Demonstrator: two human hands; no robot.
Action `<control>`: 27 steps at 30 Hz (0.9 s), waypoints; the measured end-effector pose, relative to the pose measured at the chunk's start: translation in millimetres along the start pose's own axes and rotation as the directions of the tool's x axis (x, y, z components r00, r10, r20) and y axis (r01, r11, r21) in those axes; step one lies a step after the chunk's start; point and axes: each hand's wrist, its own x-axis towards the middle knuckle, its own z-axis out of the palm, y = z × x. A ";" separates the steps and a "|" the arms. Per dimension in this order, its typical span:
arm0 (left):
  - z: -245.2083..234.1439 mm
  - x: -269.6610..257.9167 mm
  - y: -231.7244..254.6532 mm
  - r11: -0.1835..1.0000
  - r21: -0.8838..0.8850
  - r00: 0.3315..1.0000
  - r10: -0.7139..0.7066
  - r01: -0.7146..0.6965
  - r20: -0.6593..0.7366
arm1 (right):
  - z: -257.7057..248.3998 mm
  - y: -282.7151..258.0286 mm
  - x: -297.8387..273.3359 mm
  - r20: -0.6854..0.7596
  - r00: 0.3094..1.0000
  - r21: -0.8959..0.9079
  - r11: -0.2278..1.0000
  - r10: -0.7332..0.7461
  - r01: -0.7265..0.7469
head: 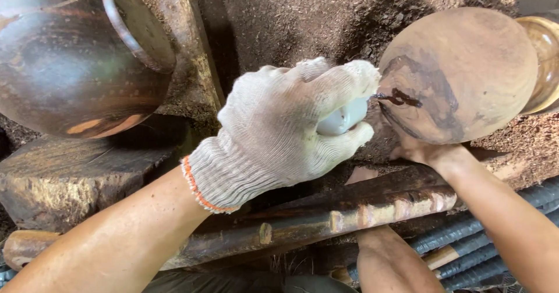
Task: Turning a wooden object on a lathe and applying finish or adhesive with a nozzle bottle.
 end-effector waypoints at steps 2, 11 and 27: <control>-4.4 0.5 -0.1 1.000 -0.027 1.000 0.005 -0.005 0.008 | 5.1 -1.4 15.6 0.039 0.999 0.082 0.997 0.008 -0.011; -10.6 -0.1 4.0 0.999 -0.007 0.999 0.044 -0.044 -0.013 | 19.0 -15.3 63.3 0.224 0.975 0.420 0.903 -0.006 -0.091; -15.2 0.0 -11.4 0.844 -0.527 0.947 -0.242 0.099 -0.209 | -66.2 -4.5 -127.2 -0.159 0.987 0.694 0.707 -0.033 0.135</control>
